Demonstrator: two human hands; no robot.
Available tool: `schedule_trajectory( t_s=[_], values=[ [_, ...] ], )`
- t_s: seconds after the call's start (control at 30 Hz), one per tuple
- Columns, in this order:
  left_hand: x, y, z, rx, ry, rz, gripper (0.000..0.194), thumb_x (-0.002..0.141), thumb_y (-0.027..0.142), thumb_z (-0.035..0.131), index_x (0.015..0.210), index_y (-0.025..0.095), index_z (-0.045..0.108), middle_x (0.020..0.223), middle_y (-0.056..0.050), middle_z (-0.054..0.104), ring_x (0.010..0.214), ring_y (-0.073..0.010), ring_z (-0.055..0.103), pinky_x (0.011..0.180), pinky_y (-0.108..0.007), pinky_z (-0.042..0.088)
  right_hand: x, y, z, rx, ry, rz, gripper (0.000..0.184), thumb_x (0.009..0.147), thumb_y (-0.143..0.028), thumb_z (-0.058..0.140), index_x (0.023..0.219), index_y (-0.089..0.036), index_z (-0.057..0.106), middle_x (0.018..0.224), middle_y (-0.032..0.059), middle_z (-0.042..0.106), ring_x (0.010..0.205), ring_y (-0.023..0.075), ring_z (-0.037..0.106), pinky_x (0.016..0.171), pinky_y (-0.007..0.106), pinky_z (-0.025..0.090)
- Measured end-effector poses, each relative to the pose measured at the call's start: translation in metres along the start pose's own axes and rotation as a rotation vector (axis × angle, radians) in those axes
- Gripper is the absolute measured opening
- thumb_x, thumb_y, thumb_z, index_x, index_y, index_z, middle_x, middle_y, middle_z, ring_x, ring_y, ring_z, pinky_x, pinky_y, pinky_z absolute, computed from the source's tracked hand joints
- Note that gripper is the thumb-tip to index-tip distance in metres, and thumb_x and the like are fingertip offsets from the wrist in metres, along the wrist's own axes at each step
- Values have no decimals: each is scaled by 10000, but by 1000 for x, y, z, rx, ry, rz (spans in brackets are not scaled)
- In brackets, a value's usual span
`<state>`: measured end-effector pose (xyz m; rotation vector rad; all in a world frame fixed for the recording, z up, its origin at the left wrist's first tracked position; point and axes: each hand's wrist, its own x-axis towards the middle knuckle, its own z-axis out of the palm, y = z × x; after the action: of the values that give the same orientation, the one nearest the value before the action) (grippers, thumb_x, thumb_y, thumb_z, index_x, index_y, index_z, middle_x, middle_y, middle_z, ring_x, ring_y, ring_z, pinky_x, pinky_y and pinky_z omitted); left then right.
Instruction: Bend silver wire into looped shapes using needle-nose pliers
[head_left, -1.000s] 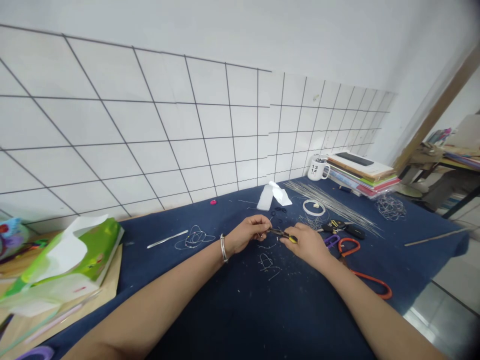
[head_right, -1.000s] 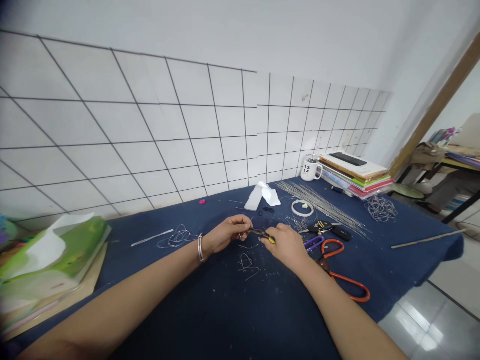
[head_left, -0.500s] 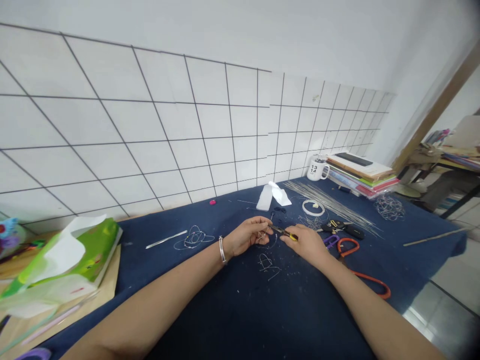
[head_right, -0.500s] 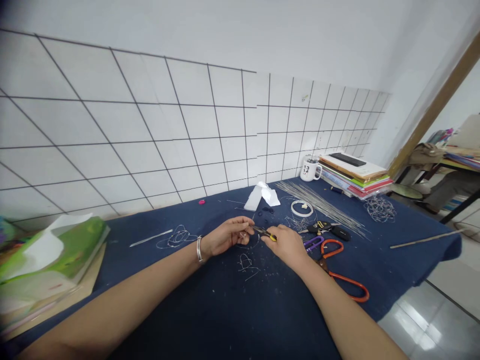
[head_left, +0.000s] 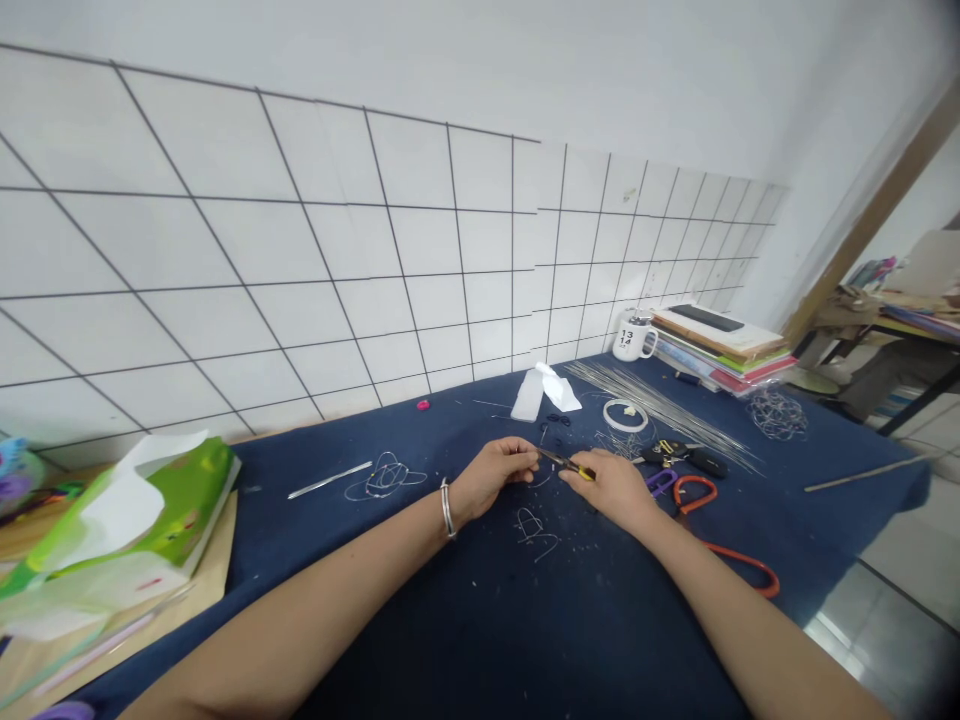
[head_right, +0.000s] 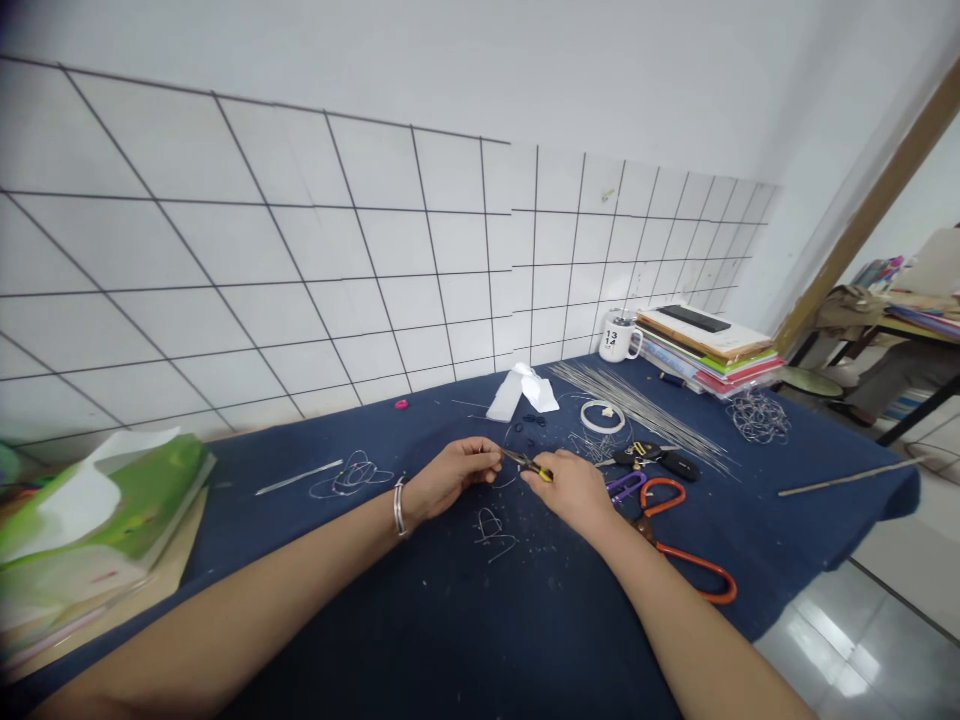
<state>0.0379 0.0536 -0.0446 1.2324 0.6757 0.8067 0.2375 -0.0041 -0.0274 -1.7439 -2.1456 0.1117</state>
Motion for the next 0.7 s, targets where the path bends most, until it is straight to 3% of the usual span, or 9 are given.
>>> schedule_trajectory(
  t_s=[0.4, 0.7],
  values=[
    [2, 3, -3, 143, -10, 80, 165, 726, 284, 584, 751, 122, 607, 716, -17, 572, 629, -88, 487, 649, -235, 385, 3, 6, 3, 30, -16, -64, 292, 821, -470, 422, 755, -233, 581, 683, -1, 527, 663, 127, 503, 600, 220, 328],
    [5, 5, -11, 158, -58, 45, 134, 714, 252, 570, 722, 122, 602, 683, -13, 553, 614, -91, 470, 610, -232, 372, 4, 11, 0, -127, 107, -203, 266, 806, -433, 479, 925, -235, 611, 810, 51, 523, 813, 179, 475, 703, 281, 356]
  ],
)
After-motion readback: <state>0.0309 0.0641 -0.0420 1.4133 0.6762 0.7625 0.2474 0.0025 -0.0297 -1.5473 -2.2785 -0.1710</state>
